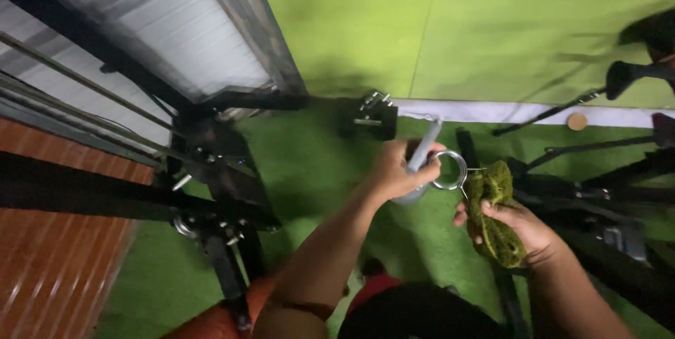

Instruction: Cleaning gym machines, benches, and weights using a spray bottle and cloth.

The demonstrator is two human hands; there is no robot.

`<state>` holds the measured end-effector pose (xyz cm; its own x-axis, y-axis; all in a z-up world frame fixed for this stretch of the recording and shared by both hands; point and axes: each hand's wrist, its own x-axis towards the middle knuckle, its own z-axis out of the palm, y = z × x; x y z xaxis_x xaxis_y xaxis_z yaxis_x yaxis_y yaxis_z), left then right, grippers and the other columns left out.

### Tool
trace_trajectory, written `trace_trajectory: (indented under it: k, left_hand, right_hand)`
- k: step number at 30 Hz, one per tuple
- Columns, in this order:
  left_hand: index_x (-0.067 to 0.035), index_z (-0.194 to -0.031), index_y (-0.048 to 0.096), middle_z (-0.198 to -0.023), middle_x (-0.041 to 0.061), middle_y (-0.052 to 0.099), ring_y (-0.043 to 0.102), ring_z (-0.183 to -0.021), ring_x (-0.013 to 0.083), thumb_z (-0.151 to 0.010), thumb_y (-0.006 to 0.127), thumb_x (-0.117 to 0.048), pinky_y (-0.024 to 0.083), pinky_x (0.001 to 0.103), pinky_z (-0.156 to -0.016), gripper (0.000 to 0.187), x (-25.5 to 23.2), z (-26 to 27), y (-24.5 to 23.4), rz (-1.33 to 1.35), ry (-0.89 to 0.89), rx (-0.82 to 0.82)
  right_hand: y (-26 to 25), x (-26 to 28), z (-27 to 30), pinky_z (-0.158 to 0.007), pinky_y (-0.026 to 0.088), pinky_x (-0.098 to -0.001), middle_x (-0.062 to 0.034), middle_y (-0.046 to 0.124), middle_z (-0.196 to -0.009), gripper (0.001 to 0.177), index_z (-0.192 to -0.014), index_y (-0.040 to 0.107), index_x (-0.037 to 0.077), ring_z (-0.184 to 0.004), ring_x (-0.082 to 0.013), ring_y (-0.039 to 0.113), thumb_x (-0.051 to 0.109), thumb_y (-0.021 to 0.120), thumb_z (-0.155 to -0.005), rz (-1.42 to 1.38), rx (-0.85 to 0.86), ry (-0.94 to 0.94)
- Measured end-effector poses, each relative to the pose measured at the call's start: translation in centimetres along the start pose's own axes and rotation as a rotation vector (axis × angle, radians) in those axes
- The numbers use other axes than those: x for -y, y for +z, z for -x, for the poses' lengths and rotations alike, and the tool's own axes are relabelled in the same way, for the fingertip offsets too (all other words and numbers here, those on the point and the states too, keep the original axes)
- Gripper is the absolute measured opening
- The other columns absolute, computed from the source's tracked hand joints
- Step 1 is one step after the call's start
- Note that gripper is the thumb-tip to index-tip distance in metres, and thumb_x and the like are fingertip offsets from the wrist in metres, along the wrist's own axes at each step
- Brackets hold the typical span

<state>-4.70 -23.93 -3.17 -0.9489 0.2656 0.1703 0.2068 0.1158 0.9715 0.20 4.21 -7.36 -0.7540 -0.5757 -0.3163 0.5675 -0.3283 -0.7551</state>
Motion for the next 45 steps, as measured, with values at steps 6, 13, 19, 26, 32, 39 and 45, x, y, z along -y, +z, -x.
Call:
trace_trajectory:
  k: [6, 13, 19, 26, 32, 39, 45]
  left_hand:
    - [-0.013, -0.114, 0.078, -0.09, 0.004, 0.078, 0.075, -0.077, 0.0128, -0.084, 0.075, -0.024, 0.061, 0.03, -0.073, 0.032, 0.7, 1.2, -5.5, -0.157, 0.028, -0.097]
    - [-0.007, -0.121, 0.073, -0.082, 0.006, 0.073, 0.066, -0.065, 0.0109, -0.086, 0.073, -0.022, 0.055, 0.029, -0.058, 0.038, 2.9, 0.8, -7.6, -0.104, -0.074, -0.136]
    - [-0.001, -0.12, 0.071, -0.077, 0.006, 0.071, 0.065, -0.061, 0.0087, -0.086, 0.072, -0.021, 0.053, 0.026, -0.053, 0.04, 6.1, -1.0, -9.3, 0.111, -0.111, -0.214]
    - [0.002, -0.119, 0.073, -0.078, 0.004, 0.063, 0.059, -0.069, 0.0073, -0.091, 0.073, -0.009, 0.047, 0.024, -0.062, 0.03, 9.7, -5.9, -7.0, 0.301, 0.015, -0.011]
    - [0.001, -0.107, 0.071, -0.09, 0.009, 0.075, 0.072, -0.078, 0.0143, -0.072, 0.081, -0.008, 0.06, 0.033, -0.066, 0.038, 10.6, -12.5, -6.7, 0.185, -0.112, -0.283]
    - [0.002, -0.106, 0.073, -0.09, 0.013, 0.075, 0.069, -0.077, 0.0158, -0.083, 0.083, -0.021, 0.058, 0.032, -0.067, 0.034, 12.2, -15.1, -7.4, 0.208, -0.362, -0.348]
    - [-0.007, -0.105, 0.074, -0.089, 0.008, 0.076, 0.074, -0.076, 0.018, -0.082, 0.08, -0.028, 0.061, 0.033, -0.068, 0.032, 15.6, -17.2, -10.4, -0.03, -0.371, -0.43]
  right_hand:
    - [2.5, 1.6, -5.3, -0.082, 0.054, -0.0347, -0.0132, 0.075, -0.115, 0.053, -0.129, 0.065, 0.003, -0.098, -0.0213, 0.07, 0.038, 0.071, -0.089, 0.724, -0.675, 0.316]
    - [2.3, 3.1, -10.5, -0.084, 0.056, -0.0417, -0.0128, 0.07, -0.113, 0.051, -0.13, 0.061, -0.001, -0.099, -0.0257, 0.067, 0.035, 0.069, -0.095, 0.394, -0.516, -0.035]
    - [1.8, 6.5, -15.7, -0.102, 0.05, -0.0479, -0.019, 0.063, -0.137, 0.07, -0.148, 0.048, 0.004, -0.121, -0.0316, 0.064, 0.04, 0.07, -0.091, 0.011, -0.047, -0.168]
    - [-0.9, 13.1, -22.1, -0.105, 0.046, -0.0498, -0.0174, 0.059, -0.143, 0.07, -0.15, 0.048, 0.011, -0.125, -0.0328, 0.059, 0.048, 0.057, -0.092, 0.385, -0.211, 0.065]
    - [-0.4, 13.5, -29.1, -0.097, 0.056, -0.0389, -0.0098, 0.079, -0.11, 0.061, -0.132, 0.056, 0.013, -0.104, -0.0231, 0.073, 0.036, 0.078, -0.08, 1.223, 0.181, 0.147]
    - [-5.1, 12.3, -35.2, -0.056, 0.049, -0.0441, -0.0123, 0.067, -0.074, 0.026, -0.102, 0.072, -0.001, -0.06, -0.0273, 0.06, 0.025, 0.067, -0.099, 1.046, 0.02, 0.286]
    - [-9.6, 12.2, -40.7, -0.052, 0.048, -0.0378, -0.0058, 0.057, -0.075, 0.02, -0.098, 0.059, 0.003, -0.057, -0.0208, 0.055, 0.022, 0.066, -0.1, 0.646, -0.532, 0.202]
